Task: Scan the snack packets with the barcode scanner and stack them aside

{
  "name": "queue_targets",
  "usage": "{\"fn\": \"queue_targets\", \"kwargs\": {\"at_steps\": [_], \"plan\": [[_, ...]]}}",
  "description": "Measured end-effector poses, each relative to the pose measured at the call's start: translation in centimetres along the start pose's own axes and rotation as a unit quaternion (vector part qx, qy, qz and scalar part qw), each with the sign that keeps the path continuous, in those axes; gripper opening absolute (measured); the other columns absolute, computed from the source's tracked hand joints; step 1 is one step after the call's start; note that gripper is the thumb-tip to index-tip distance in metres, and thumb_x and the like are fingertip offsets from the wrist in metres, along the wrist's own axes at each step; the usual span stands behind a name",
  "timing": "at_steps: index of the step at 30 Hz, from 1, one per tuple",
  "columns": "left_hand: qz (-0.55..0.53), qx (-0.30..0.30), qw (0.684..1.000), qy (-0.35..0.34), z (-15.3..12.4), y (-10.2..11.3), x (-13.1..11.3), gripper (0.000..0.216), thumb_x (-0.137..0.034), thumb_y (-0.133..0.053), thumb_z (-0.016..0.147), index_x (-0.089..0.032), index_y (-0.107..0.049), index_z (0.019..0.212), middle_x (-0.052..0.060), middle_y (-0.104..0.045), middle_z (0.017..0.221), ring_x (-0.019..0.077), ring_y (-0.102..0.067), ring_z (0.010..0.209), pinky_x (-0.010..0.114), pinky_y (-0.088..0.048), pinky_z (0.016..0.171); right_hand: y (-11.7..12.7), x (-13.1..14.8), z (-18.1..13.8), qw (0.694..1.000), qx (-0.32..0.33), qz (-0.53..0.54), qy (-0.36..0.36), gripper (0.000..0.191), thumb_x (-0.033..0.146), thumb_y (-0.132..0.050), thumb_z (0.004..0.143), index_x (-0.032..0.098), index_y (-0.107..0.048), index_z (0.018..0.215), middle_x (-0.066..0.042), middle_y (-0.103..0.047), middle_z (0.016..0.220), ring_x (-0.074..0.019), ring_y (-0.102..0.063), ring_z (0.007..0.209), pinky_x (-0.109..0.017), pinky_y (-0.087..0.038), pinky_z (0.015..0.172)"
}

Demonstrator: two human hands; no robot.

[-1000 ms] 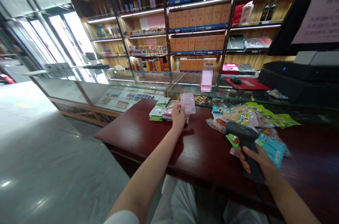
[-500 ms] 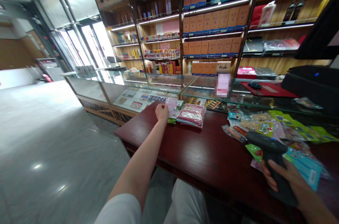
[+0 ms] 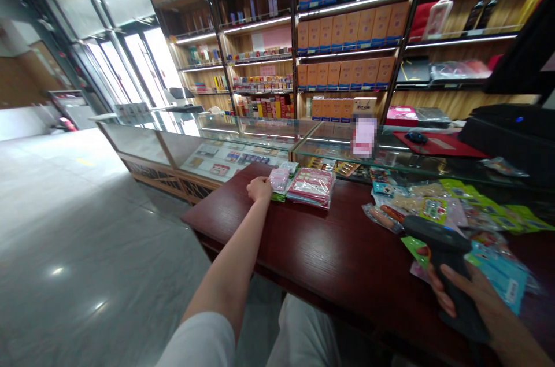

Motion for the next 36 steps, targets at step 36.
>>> {"fn": "queue_targets", "kwargs": {"at_steps": [36], "plan": [[0.044, -0.027, 0.965, -0.257, -5.2, -0.5, -3.0, 0.03, -0.033, -0.046, 0.091, -0.025, -0.071, 0.107, 0.011, -0.058, 0.116, 0.0277, -0.046, 0.115, 0.042, -0.037, 0.1, -0.4, 0.5, -0.2, 1.0, -0.001, -0.007, -0.003, 0.038, 0.044, -0.081, 0.07, 0.021, -0.062, 0.093, 0.003, -0.057, 0.056, -0.0096, -0.047, 0.034, -0.02, -0.038, 0.03]]}}
Point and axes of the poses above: each hand's wrist, its own z-axis towards the middle knuckle, its own y-axis out of the back of the hand, x = y × z, the point moved 6 cm from there along z, towards the middle knuckle
